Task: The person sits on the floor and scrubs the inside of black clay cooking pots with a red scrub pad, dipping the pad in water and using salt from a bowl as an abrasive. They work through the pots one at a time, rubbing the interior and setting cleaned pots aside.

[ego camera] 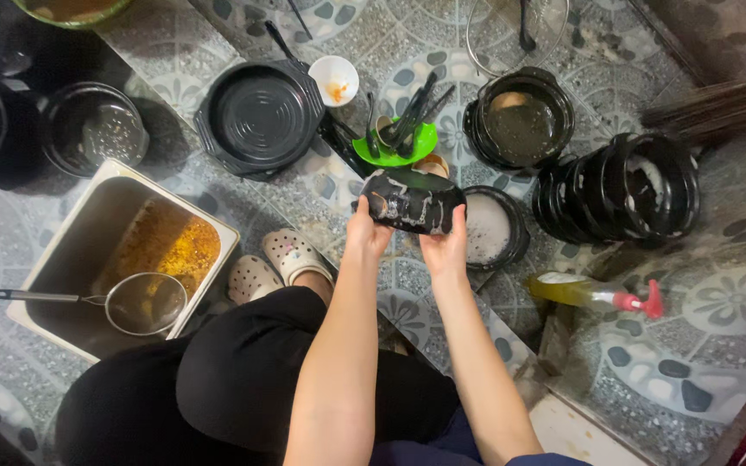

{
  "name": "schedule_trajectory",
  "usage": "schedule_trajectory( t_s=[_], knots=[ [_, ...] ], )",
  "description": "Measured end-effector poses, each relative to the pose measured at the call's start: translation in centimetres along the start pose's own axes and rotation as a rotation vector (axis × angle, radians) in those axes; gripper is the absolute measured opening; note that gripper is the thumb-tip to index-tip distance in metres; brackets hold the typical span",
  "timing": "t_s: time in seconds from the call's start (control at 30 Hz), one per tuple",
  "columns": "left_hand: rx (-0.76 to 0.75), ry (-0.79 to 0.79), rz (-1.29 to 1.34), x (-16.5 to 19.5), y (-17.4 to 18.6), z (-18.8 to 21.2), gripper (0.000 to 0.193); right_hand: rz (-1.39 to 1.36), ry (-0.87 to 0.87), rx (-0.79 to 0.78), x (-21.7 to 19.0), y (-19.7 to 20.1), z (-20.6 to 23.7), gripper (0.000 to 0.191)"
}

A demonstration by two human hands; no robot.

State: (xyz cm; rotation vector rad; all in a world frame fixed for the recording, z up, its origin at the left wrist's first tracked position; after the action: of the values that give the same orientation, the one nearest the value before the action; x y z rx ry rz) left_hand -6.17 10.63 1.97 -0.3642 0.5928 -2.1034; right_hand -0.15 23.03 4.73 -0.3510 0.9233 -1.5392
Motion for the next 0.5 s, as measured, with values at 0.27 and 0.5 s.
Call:
schedule_trajectory(
  t_s=[0.27,0.5],
  knots=[
    [-0.042,-0.11,-0.051,0.8,0.7,-0.4,0.038,0.243,-0.209,0.011,1.4,4.0,1.4,0.06],
    [-0.109,-0.168,-0.077,1.2,1.2,-0.8,0.034,1.097,-0.042,0.174,-2.7,10.9,3.7,0.043]
  ],
)
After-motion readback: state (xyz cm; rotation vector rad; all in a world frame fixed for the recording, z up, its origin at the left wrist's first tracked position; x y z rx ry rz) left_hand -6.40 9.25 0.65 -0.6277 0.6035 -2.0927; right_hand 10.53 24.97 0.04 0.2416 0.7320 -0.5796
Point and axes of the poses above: each hand's wrist, its own z-axis away from the middle knuckle, its own y-axis out of the back of the hand, x = y × z, the point moved 8 cm from there along -z, towards the middle knuckle, and after that the axes turned 12 degrees about x, right-handed, at the moved point
